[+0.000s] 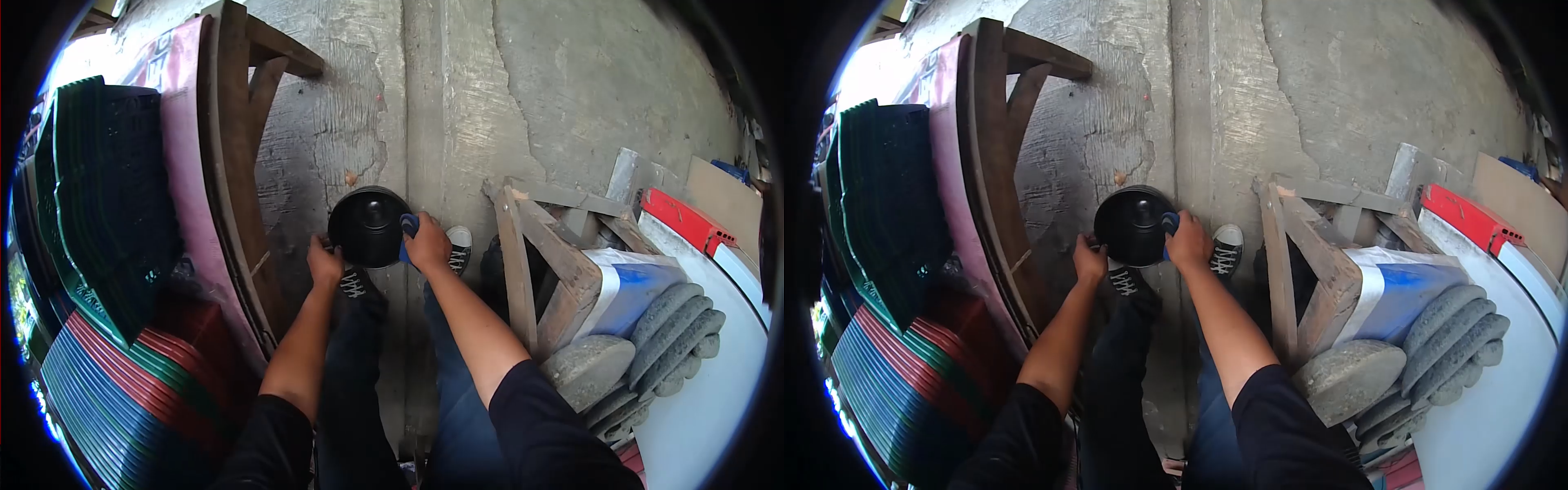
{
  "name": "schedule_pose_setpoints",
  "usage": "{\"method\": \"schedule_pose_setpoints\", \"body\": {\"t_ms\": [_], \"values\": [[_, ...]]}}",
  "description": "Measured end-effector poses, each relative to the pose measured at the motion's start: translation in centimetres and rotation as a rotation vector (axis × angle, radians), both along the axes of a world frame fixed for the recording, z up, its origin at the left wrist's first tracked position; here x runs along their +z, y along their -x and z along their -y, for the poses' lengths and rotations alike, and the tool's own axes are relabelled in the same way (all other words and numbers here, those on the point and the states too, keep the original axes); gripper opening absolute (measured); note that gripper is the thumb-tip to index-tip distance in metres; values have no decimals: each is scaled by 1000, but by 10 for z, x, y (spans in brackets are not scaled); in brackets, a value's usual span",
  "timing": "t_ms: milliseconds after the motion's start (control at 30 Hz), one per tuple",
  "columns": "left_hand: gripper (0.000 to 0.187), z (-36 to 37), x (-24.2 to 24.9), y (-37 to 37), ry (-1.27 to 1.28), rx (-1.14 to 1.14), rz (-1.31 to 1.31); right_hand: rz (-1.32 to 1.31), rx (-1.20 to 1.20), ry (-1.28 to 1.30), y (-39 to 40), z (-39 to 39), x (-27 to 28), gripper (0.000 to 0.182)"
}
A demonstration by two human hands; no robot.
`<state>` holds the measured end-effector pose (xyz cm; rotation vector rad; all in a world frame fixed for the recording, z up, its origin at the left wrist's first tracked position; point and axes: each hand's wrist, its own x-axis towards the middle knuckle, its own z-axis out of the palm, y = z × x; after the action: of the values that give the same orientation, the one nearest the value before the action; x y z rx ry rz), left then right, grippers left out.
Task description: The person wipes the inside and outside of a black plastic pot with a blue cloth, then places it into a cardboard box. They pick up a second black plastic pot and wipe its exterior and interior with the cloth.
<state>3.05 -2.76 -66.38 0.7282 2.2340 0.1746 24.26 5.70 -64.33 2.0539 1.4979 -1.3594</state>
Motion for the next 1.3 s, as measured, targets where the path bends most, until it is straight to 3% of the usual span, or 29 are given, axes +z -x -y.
{"method": "schedule_pose_setpoints", "body": {"t_ms": [100,333,533,600,633,767,867,933,1033,1133,1233,1300], "values": [[23,0,-6,0,-26,-31,-110,4,-43,-33,5,3,-3,42],[18,2,-13,13,6,-70,-46,-12,-79,-36,10,-3,-9,41],[25,-7,22,8,-3,-35,51,-26,-110,-75,12,-2,7,38],[36,9,24,10,-191,-213,-91,-50,-120,-95,10,0,29,38],[42,16,25,13,-173,-115,12,-71,-130,-108,8,-1,43,37],[48,9,100,10,-161,181,438,-58,-122,-112,-7,-4,125,38],[75,-23,219,2,-212,268,821,-45,-153,-62,-22,-22,225,44],[99,-32,272,6,-293,266,1054,-109,-190,-170,-36,-23,285,50],[121,-45,355,1,-406,296,1385,-223,-171,-364,-54,-32,379,43],[125,-60,416,-1,-499,95,1458,-186,-128,-500,-63,-37,470,45],[126,-77,488,-7,-518,-35,1501,-258,-167,-619,-74,-34,528,48],[126,-85,540,-11,-535,-12,1481,-252,-227,-618,-80,-29,566,47]]}}
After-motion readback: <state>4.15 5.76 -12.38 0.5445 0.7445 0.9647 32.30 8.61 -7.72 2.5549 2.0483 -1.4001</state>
